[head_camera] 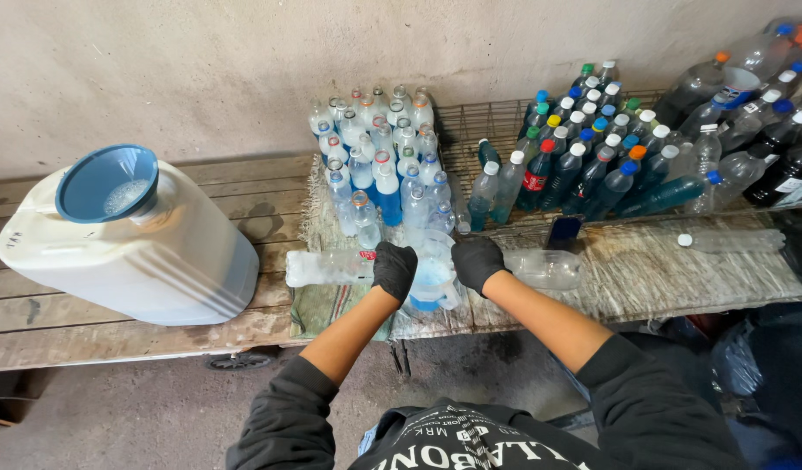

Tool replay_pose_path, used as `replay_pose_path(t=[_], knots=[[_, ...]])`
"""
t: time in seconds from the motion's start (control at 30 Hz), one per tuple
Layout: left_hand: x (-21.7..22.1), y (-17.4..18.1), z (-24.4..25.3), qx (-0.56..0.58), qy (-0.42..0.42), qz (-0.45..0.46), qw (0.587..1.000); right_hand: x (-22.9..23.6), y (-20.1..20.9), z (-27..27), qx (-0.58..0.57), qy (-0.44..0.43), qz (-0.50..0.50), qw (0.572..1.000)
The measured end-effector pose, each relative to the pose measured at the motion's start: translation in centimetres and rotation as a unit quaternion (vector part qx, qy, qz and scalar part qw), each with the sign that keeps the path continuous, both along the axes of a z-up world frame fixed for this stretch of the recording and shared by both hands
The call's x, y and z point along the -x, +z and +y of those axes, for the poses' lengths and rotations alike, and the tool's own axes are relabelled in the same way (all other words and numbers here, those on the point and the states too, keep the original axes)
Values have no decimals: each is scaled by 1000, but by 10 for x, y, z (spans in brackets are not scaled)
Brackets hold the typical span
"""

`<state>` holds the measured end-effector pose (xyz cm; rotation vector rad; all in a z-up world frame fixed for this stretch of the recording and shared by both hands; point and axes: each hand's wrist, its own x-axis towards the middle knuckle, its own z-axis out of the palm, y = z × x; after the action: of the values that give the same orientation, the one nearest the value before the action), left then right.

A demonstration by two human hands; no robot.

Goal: The person pours blue liquid from multiple small plastic bottles into a measuring jug, then pours the collected liquid into a large white container using a funnel. The person repeats this process several times, handling the bottles and jug with gloved hands.

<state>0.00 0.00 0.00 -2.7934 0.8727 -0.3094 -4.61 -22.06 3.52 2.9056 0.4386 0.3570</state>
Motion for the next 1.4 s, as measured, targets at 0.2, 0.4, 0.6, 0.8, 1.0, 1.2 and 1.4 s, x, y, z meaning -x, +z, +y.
replay_pose_path(t=[0.2, 0.4, 0.6, 0.8, 1.0, 1.2, 1.4], knots=[[28, 66, 25, 126, -36, -10, 991, 19, 17, -18, -146, -8, 129, 981], [20, 76, 60, 154, 42, 197, 967, 34, 67, -32, -413, -107, 313, 849], [3, 116, 98, 359, 145, 371, 844, 44, 117, -63, -604, -87, 246, 753], [12, 205, 136, 592, -64, 265, 759, 57, 206, -68, -685, 21, 157, 711], [10, 269, 138, 702, -185, 209, 656, 8, 232, -81, -960, 130, 207, -136], [8, 327, 121, 752, -162, 162, 618, -87, 150, -66, -935, 266, 234, 6], [-42, 315, 117, 749, -154, 114, 634, -55, 257, 55, -630, 148, -83, 758]])
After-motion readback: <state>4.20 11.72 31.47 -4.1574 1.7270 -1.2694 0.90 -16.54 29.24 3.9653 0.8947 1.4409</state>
